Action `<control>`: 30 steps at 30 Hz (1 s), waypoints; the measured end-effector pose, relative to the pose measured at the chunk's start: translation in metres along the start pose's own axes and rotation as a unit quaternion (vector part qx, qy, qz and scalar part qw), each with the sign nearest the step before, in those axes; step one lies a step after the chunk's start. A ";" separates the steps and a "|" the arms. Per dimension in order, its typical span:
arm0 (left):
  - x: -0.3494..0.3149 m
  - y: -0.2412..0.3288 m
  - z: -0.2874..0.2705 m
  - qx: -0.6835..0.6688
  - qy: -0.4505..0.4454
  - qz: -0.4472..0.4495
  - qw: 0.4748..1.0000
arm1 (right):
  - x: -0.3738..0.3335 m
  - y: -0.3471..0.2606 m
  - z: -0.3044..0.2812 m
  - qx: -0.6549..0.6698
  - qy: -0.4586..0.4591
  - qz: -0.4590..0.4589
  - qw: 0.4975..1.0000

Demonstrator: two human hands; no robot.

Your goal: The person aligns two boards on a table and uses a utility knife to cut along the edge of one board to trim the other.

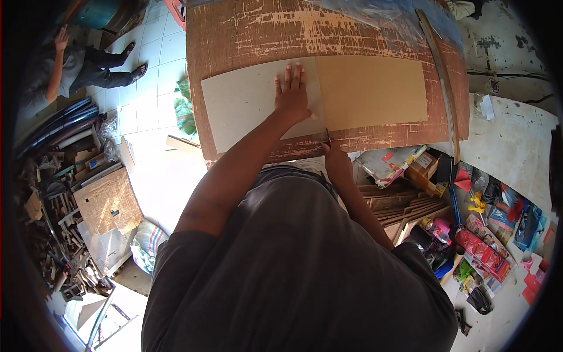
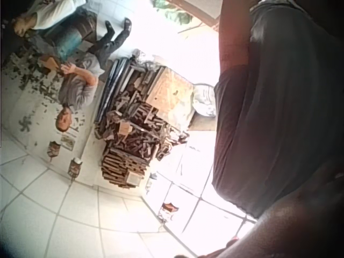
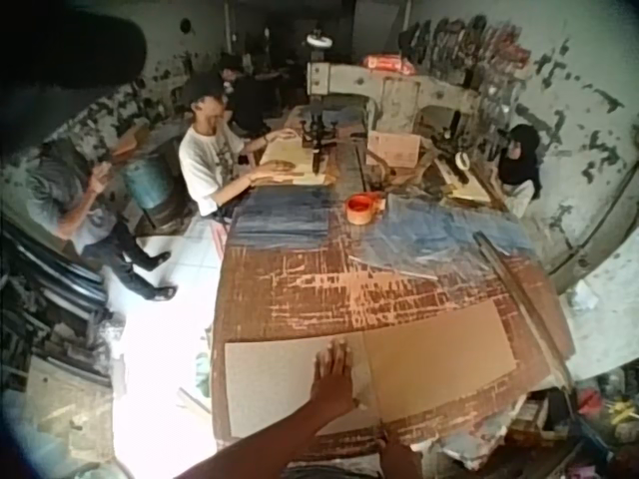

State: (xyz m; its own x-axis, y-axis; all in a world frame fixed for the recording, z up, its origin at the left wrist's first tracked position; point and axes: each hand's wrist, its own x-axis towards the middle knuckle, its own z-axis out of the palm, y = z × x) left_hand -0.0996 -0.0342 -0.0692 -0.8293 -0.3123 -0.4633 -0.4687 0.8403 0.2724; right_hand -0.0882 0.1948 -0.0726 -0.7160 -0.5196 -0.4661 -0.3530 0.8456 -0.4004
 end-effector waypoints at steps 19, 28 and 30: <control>0.001 0.000 0.002 -0.002 -0.007 -0.006 1.000 | -0.007 0.005 0.008 -0.010 0.016 0.002 1.000; 0.000 0.000 0.000 -0.002 0.002 -0.001 1.000 | -0.007 0.005 0.009 -0.019 -0.001 0.017 1.000; 0.000 0.001 0.000 0.000 0.002 -0.002 1.000 | -0.007 0.008 0.011 -0.021 -0.003 0.022 1.000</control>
State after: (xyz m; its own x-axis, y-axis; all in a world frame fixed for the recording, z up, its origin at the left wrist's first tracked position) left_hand -0.0995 -0.0337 -0.0688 -0.8286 -0.3171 -0.4614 -0.4720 0.8389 0.2712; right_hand -0.0793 0.2034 -0.0813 -0.7278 -0.4828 -0.4870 -0.3469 0.8718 -0.3459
